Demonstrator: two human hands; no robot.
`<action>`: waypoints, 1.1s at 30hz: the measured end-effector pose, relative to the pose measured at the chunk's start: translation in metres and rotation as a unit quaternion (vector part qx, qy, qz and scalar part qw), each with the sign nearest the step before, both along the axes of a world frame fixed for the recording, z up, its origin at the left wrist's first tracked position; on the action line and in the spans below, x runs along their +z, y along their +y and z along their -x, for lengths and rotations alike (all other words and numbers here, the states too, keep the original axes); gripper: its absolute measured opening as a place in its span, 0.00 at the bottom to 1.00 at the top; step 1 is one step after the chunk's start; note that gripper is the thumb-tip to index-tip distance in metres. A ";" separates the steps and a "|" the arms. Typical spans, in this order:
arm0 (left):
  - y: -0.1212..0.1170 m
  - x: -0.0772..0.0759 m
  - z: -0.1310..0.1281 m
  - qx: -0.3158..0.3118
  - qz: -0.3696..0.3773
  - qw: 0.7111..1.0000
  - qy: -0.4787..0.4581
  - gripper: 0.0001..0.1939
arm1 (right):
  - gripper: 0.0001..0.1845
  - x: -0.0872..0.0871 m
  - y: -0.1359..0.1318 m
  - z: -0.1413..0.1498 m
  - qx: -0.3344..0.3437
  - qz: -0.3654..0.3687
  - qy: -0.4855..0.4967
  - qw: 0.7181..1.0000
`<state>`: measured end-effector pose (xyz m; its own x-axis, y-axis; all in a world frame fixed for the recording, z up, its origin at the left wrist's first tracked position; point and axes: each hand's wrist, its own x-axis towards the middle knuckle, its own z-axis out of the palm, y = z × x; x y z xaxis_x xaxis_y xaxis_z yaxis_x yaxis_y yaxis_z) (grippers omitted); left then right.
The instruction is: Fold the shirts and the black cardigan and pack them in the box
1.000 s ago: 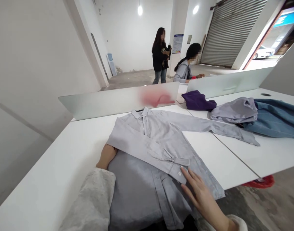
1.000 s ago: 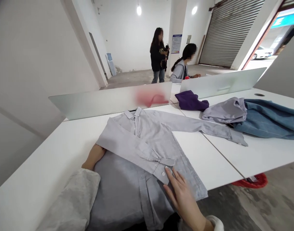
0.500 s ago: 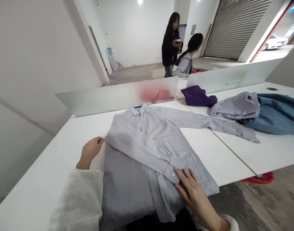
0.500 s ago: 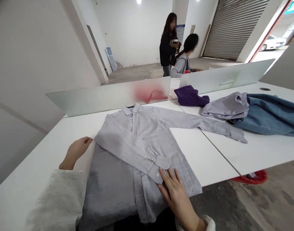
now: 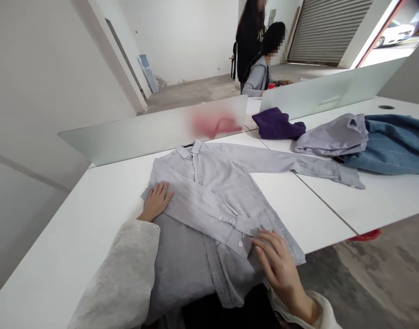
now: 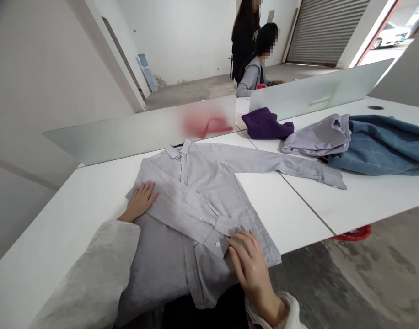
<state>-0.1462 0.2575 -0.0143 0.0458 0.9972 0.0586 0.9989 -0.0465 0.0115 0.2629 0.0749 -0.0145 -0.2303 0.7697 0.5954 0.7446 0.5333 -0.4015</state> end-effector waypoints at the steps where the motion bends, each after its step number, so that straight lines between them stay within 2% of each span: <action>1: 0.000 0.000 0.001 0.000 -0.001 1.000 0.003 0.33 | 0.17 0.006 0.003 0.002 -0.007 -0.008 -0.008 1.000; 4: 0.001 -0.001 0.002 -0.001 -0.001 1.000 0.013 0.33 | 0.24 0.011 0.014 0.014 -0.015 -0.002 -0.091 0.996; 7: 0.001 -0.003 0.003 -0.002 0.001 1.000 0.030 0.33 | 0.28 -0.002 0.021 0.025 -0.019 0.011 -0.188 0.982; 11: 0.007 -0.007 0.008 -0.005 0.001 0.999 0.044 0.33 | 0.28 -0.019 0.028 0.027 -0.027 0.010 -0.244 0.969; 19: 0.029 -0.008 0.018 -0.026 -0.015 0.998 0.047 0.33 | 0.29 -0.009 0.044 0.029 -0.032 0.041 -0.249 0.967; 29: 0.010 0.006 0.003 -0.060 -0.050 0.995 0.070 0.27 | 0.29 -0.013 0.032 0.038 -0.052 0.069 -0.218 0.972; 33: 0.001 0.017 -0.013 -0.074 -0.038 0.993 0.087 0.27 | 0.29 -0.003 0.021 0.036 -0.013 0.096 -0.174 0.980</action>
